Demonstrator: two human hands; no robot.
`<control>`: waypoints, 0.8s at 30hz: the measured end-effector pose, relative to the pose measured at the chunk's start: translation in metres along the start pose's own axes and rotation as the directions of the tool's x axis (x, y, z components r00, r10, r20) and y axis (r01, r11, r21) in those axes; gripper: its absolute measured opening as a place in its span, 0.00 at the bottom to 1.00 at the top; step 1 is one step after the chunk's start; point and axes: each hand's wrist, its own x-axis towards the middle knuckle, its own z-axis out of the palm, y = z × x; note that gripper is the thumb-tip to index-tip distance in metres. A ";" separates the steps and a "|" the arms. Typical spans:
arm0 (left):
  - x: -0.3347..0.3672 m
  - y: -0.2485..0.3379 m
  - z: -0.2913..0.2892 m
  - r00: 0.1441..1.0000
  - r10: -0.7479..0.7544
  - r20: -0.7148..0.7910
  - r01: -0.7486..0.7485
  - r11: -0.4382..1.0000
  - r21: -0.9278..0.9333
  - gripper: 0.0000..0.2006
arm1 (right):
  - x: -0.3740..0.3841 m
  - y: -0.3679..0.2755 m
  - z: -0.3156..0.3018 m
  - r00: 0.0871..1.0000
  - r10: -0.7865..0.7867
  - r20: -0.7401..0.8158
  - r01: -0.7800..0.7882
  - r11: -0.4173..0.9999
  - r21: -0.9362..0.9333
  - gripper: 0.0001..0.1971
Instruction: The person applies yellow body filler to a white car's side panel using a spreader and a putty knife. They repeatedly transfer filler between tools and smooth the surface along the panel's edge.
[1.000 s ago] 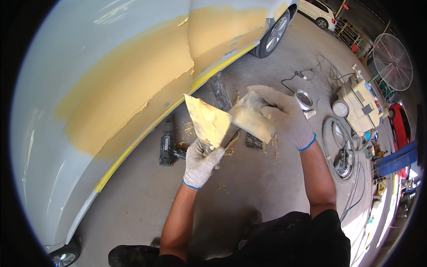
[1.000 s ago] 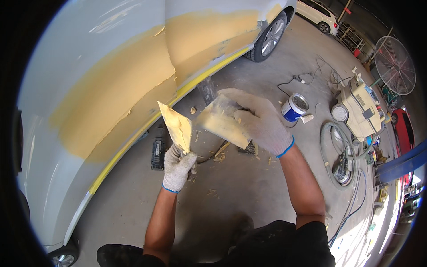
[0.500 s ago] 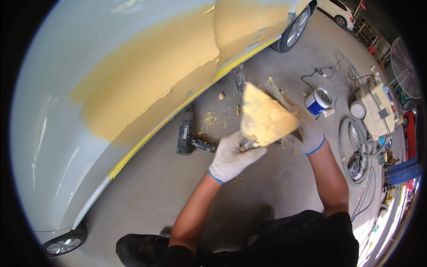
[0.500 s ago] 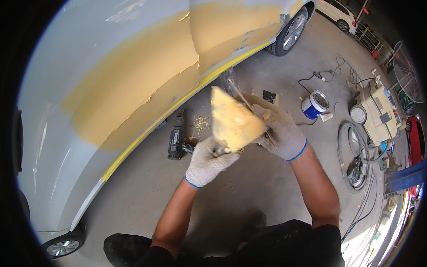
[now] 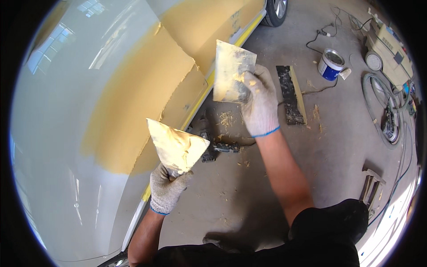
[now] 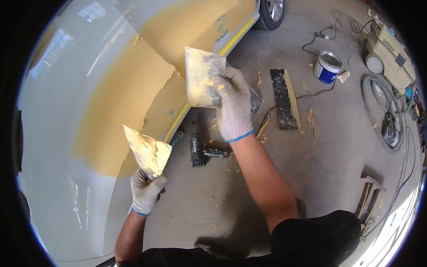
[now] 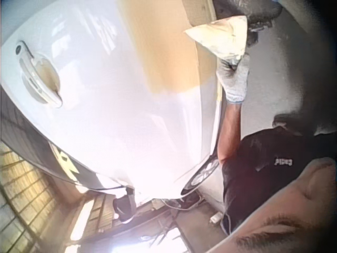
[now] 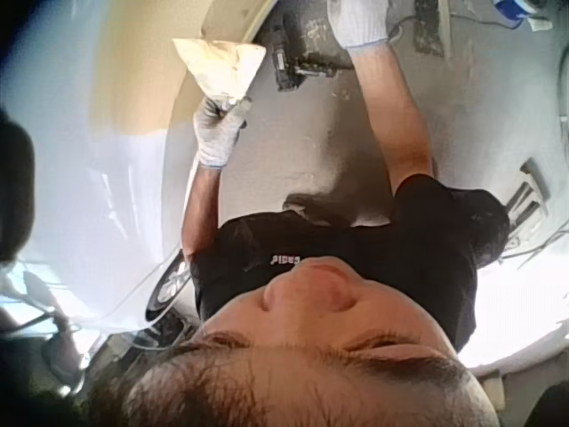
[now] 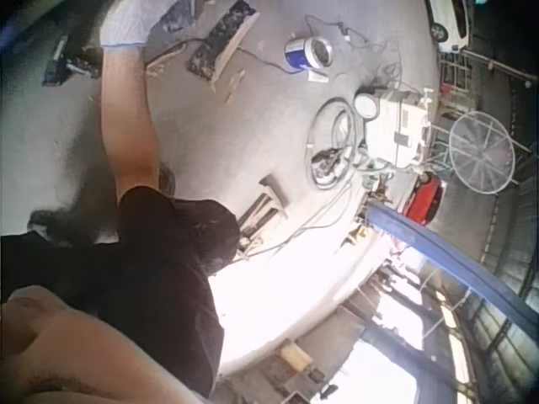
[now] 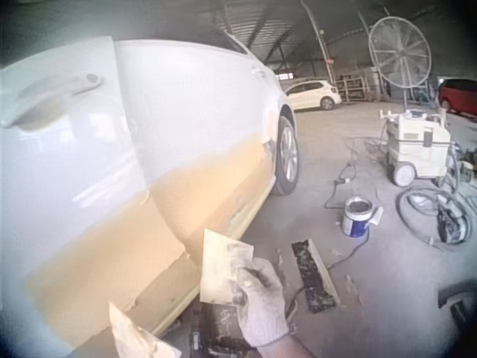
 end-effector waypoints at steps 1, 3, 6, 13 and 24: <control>0.001 -0.006 0.001 1.000 0.003 -0.011 -0.003 1.000 0.019 0.14 | -0.015 0.001 0.008 0.999 -0.049 0.015 0.048 0.995 0.085 0.14; 0.013 -0.008 0.015 1.000 -0.020 -0.012 0.021 0.996 0.085 0.15 | -0.027 -0.012 0.014 0.997 -0.052 0.063 0.044 0.991 0.130 0.18; 0.037 0.009 0.040 0.995 0.100 -0.012 -0.097 0.981 0.166 0.14 | -0.034 -0.029 0.025 0.976 0.032 0.214 -0.077 0.975 0.207 0.25; 0.053 0.023 0.080 0.977 0.194 -0.086 -0.184 0.977 0.112 0.12 | -0.037 -0.054 -0.020 0.912 0.121 0.392 0.084 0.880 -0.468 0.17; 0.050 0.000 0.091 1.000 0.012 0.024 -0.018 0.968 0.249 0.15 | -0.041 -0.055 -0.051 0.953 0.065 0.295 0.124 0.807 -0.577 0.16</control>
